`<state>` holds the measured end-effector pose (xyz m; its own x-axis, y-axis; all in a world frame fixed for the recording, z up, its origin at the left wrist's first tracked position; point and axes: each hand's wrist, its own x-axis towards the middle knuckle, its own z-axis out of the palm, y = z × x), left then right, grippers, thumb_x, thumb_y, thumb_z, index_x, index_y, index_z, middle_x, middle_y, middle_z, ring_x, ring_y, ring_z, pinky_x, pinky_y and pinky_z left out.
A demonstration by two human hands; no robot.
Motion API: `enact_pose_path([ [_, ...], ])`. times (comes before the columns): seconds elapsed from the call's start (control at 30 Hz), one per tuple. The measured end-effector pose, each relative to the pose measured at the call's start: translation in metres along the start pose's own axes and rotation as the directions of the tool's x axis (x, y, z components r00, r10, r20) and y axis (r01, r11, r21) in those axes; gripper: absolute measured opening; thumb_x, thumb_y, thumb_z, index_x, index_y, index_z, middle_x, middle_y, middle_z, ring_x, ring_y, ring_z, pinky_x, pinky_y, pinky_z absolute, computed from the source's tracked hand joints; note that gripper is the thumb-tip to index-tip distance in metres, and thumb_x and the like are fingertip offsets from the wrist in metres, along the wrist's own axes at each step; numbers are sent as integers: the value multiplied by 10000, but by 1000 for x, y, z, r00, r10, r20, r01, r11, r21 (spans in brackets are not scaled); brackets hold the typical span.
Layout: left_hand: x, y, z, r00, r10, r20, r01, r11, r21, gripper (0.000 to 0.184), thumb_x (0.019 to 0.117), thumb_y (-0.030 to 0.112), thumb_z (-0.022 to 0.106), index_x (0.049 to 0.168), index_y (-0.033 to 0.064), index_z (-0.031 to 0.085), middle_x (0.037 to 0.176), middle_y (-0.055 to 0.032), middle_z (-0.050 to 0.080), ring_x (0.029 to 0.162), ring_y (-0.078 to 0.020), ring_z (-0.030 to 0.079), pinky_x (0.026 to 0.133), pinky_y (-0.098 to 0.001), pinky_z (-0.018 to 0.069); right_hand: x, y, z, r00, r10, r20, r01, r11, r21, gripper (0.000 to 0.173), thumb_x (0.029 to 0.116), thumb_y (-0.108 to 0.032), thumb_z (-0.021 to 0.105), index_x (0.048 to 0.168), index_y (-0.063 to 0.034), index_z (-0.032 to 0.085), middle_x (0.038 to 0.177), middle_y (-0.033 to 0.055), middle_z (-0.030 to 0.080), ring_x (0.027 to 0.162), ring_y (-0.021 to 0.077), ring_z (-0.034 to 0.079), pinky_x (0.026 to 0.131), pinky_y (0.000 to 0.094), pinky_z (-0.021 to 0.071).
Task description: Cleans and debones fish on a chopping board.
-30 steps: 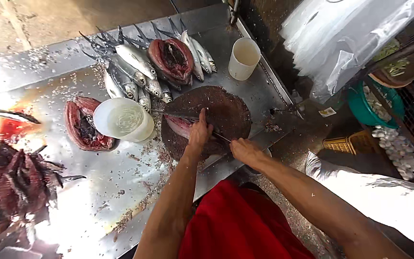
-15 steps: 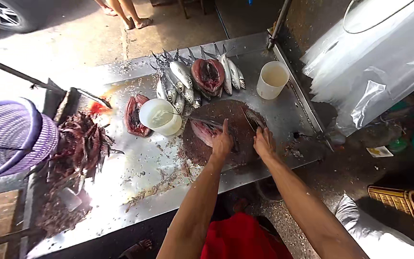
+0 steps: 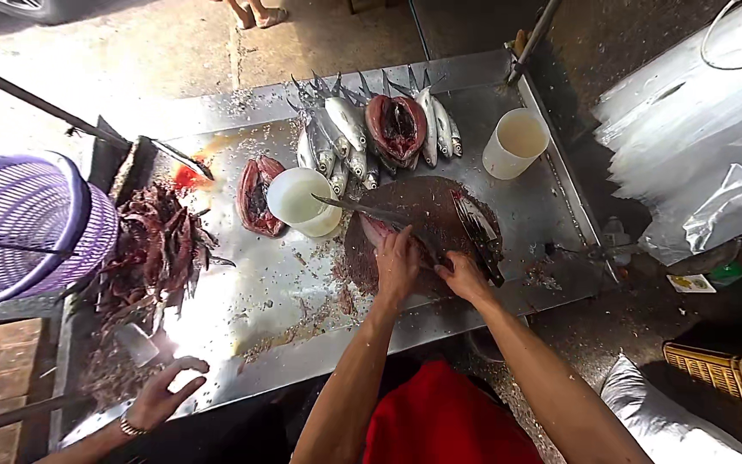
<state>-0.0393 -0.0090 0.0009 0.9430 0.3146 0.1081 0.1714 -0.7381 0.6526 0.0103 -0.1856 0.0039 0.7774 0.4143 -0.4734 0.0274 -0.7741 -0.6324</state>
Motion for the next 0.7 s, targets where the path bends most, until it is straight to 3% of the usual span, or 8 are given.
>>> enact_pose_path([
  [0.1,24,3,-16,981,186,57,-191,976,109,360,956,214,604,1299,152,694,1291,-132,649,1266,-363,554,996,-584,457,1,-4,7,980,-195,-33,185,963,-194,439,1036,-270,564,1383,-6,615,1349,209,616,1281,328,591,1113,467,464],
  [0.2,63,-1,-15,857,378,350,-436,894,103,348,945,236,638,1284,196,705,1331,-75,651,1307,-307,548,1077,-563,416,3,3,3,842,-513,-166,386,789,-478,319,987,-71,540,1262,-60,702,1216,187,692,1168,366,654,969,528,541],
  [0.27,79,-6,-9,742,296,601,-457,880,131,430,942,312,681,1358,207,656,1385,-65,632,1358,-295,524,1137,-575,376,4,11,-5,813,-569,-122,429,728,-535,340,988,-58,540,1288,-111,693,1227,166,692,1199,377,631,969,549,532],
  [0.33,81,-7,-5,641,151,753,-460,860,219,522,907,442,724,1379,234,642,1425,-48,608,1389,-288,489,1153,-593,331,-4,22,-1,833,-547,-87,440,749,-496,324,1042,-168,512,1312,-166,691,1238,154,689,1214,373,621,980,549,521],
  [0.43,75,3,-7,555,39,831,-503,812,297,616,818,493,808,1349,224,650,1408,-96,592,1355,-339,497,1154,-665,273,-24,36,14,854,-477,-206,392,852,-347,295,1027,-264,555,1247,-173,730,1224,123,697,1210,327,625,1003,508,520],
  [0.57,72,-3,2,533,70,843,-612,720,327,744,685,518,887,1300,158,674,1340,-122,621,1280,-350,551,1114,-648,341,-48,36,29,885,-137,-445,156,988,6,427,988,-290,619,1321,-29,679,1230,192,678,1197,337,620,1072,461,489],
  [0.63,76,-5,7,507,125,853,-686,658,311,724,660,544,879,1242,154,697,1256,-106,666,1200,-319,606,1110,-596,356,-52,35,28,867,-76,-492,99,995,22,455,984,-304,624,1341,-25,664,1255,200,664,1214,344,606,1084,468,475],
  [0.7,75,-1,6,545,169,821,-694,640,329,679,702,526,853,1231,136,686,1180,-110,708,1129,-312,657,1119,-595,356,-51,35,15,827,-85,-556,47,995,-83,440,984,-318,618,1333,-57,677,1271,195,655,1218,365,601,1041,519,492],
])
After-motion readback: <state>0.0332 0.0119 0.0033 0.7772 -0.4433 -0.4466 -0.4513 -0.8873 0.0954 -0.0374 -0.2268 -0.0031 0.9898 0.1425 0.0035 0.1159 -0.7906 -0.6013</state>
